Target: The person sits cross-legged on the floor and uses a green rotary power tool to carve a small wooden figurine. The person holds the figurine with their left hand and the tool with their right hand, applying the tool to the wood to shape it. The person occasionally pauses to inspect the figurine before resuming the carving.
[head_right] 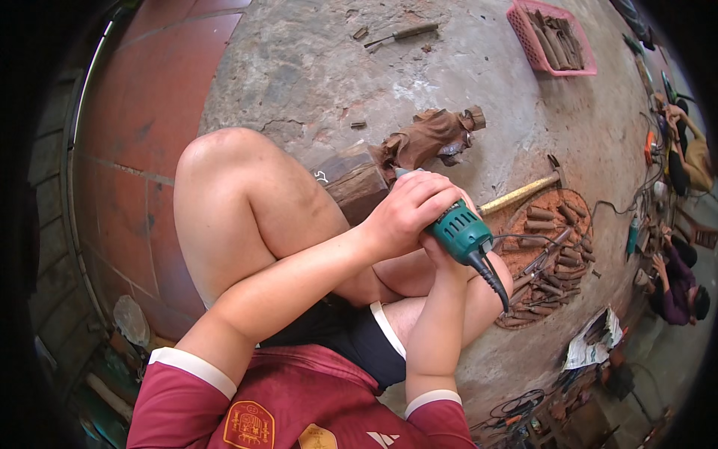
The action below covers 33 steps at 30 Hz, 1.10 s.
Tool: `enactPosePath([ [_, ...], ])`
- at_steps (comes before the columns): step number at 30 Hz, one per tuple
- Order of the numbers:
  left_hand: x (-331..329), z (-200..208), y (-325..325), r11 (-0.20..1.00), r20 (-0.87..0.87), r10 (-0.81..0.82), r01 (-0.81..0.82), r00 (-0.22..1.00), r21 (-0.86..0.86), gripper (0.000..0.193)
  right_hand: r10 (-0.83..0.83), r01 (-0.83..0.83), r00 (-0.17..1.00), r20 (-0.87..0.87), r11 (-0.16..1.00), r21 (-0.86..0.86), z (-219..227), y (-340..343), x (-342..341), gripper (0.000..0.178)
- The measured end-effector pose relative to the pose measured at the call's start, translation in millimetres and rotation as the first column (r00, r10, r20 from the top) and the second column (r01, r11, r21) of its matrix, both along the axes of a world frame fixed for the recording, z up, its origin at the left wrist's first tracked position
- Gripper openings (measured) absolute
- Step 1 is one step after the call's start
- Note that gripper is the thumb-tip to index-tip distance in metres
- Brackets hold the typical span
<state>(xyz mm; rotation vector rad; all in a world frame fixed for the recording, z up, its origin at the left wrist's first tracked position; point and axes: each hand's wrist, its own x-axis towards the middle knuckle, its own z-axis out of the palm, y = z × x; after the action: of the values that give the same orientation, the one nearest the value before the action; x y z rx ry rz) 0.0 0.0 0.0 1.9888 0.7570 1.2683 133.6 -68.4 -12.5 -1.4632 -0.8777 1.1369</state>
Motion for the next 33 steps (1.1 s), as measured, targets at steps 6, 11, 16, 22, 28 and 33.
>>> enactPosePath([
  [6,10.3,3.9,-2.8,1.000,0.036,0.008,-0.008,0.999,-0.003,0.050,-0.005,0.004,0.999,0.043,0.999,0.037,7.7,-4.0,11.2,0.084],
  [11,11.2,3.5,-1.2,1.000,0.054,0.008,-0.008,0.999,0.008,0.051,0.009,-0.014,0.998,0.060,0.996,0.092,9.6,0.7,9.5,0.081],
  [16,9.3,2.3,-1.4,1.000,0.033,0.016,-0.016,0.999,0.003,0.050,0.018,-0.026,0.993,0.113,0.997,0.066,12.4,2.2,6.8,0.075],
  [22,9.9,2.2,-1.0,1.000,0.051,0.014,-0.014,0.999,0.016,0.049,0.003,-0.012,0.996,0.094,0.996,0.093,9.5,0.3,7.5,0.076],
  [28,8.5,3.6,-1.0,1.000,0.045,0.006,-0.006,0.999,-0.003,0.051,0.013,-0.019,0.999,0.049,0.994,0.111,6.6,-2.3,8.5,0.081],
  [33,8.1,1.9,-1.0,1.000,0.047,0.003,-0.003,0.999,-0.003,0.052,0.035,-0.044,0.997,0.075,0.991,0.129,12.2,0.7,6.1,0.082],
])
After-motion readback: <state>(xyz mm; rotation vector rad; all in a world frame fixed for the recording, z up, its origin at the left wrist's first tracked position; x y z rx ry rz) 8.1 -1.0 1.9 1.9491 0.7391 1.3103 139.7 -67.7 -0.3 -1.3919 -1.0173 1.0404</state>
